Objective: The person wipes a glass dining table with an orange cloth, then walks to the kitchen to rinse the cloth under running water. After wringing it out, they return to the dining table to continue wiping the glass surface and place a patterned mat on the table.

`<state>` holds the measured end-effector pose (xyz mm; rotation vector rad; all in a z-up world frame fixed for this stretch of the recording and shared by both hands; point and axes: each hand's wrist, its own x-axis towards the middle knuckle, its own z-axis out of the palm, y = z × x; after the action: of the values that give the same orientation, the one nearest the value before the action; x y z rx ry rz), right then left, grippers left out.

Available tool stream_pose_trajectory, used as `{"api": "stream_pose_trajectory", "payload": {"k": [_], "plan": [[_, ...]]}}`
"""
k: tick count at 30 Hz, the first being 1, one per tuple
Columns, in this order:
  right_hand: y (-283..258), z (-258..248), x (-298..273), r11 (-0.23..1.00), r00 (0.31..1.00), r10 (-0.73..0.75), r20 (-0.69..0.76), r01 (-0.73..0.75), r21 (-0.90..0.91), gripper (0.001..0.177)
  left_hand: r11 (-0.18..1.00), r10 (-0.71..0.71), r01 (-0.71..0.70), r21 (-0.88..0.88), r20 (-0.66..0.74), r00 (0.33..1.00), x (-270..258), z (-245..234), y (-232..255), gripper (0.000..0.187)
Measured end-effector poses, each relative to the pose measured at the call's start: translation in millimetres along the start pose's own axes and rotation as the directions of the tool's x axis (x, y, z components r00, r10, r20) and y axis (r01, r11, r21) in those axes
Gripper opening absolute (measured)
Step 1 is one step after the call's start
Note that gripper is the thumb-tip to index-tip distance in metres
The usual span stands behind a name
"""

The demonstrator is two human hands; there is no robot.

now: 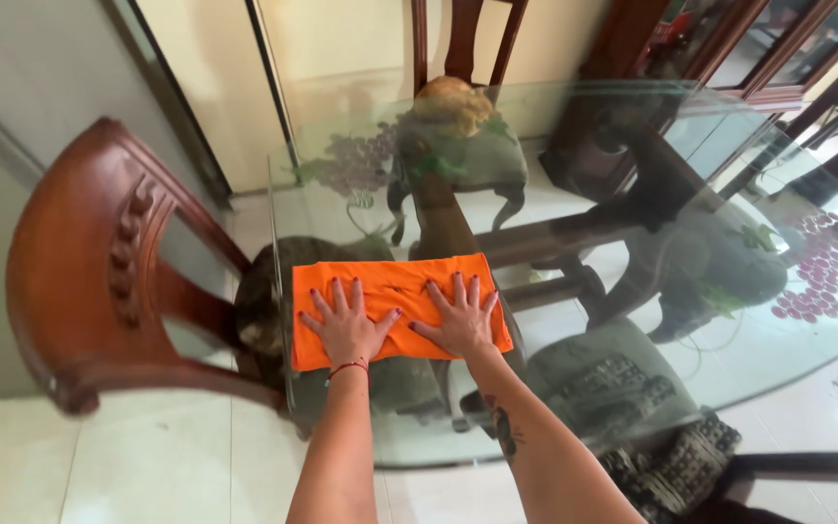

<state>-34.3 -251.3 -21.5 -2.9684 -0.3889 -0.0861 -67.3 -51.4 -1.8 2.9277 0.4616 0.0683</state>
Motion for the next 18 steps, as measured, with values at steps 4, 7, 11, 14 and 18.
{"api": "stream_pose_trajectory", "payload": {"k": [4,7,11,14,18], "plan": [[18,-7,-57,1.000,0.999,-0.001,0.039,0.002,-0.021,0.093,0.999,-0.024,0.025,-0.025,0.005,1.000,-60,1,17,0.101],[43,-10,-100,0.999,0.999,-0.016,0.042,0.017,-0.034,0.092,0.999,-0.030,0.030,-0.033,0.001,1.000,-108,3,38,0.102],[80,-17,-146,0.999,0.998,0.003,0.069,0.000,-0.035,0.093,0.998,-0.014,0.010,-0.063,-0.058,0.998,-163,16,71,0.100],[111,-18,-175,0.998,0.997,0.041,0.059,-0.039,-0.042,0.095,0.996,0.001,-0.009,-0.091,-0.085,0.996,-201,22,99,0.097],[109,-4,-209,0.997,1.000,-0.005,-0.017,0.003,-0.083,0.094,0.996,-0.011,-0.003,-0.094,-0.142,0.990,-233,44,100,0.095]]}}
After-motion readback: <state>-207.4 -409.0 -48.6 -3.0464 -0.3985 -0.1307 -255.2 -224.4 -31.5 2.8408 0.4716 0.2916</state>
